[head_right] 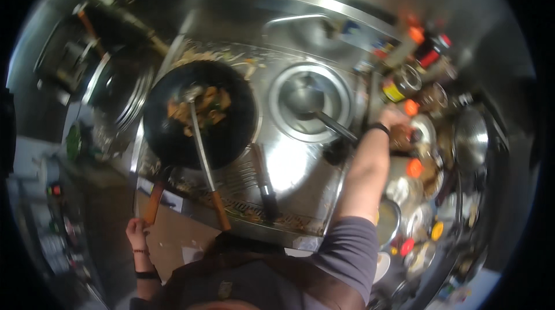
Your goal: The person retrieves sliced meat from a plastic bag and stir-fries it in a wok with a spatula. They add chopped vegetables and seasonings, toss the mixture, and transfer the cooked dish onto a tray. The wok is then rinsed with water.
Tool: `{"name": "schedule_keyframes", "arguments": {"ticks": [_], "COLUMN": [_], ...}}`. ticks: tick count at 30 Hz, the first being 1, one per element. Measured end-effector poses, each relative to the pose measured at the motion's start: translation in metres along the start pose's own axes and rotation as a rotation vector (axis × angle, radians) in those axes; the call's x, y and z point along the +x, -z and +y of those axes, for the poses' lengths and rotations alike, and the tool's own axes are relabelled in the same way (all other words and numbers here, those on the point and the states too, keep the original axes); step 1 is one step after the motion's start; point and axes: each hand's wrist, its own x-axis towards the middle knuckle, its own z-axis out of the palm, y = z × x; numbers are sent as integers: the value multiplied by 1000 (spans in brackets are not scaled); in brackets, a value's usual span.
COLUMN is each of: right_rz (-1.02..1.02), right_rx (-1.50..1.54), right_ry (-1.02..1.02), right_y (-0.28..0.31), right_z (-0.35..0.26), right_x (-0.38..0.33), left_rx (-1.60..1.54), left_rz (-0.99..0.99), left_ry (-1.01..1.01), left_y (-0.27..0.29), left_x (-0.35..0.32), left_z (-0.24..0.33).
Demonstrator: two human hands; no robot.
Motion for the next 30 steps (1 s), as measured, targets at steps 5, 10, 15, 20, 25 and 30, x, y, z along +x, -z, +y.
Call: {"name": "schedule_keyframes", "arguments": {"ticks": [5,10,15,20,25,30], "right_rz": [-133,311,612,699,634,-346], "right_rx": [1253,1579,1056,889,878,1185], "right_ry": [-72,333,1281,1362,1289,1066], "right_y": [122,276,459,535,562,510], "right_z": [16,96,178,160,161,150], "right_x": [-59,-95,-200,-272,-299,-295], "left_rx": [-22,-83,-211,-222,-274,-313], "left_rz": [87,32,-98,-178,-26,-31], "left_ry": [55,57,9,-16,106,138], "left_y": [36,31,32,71,149,170], "left_x": [-41,-20,25,24,21,30], "left_z": [-6,-29,-64,-48,-100,-141]}}
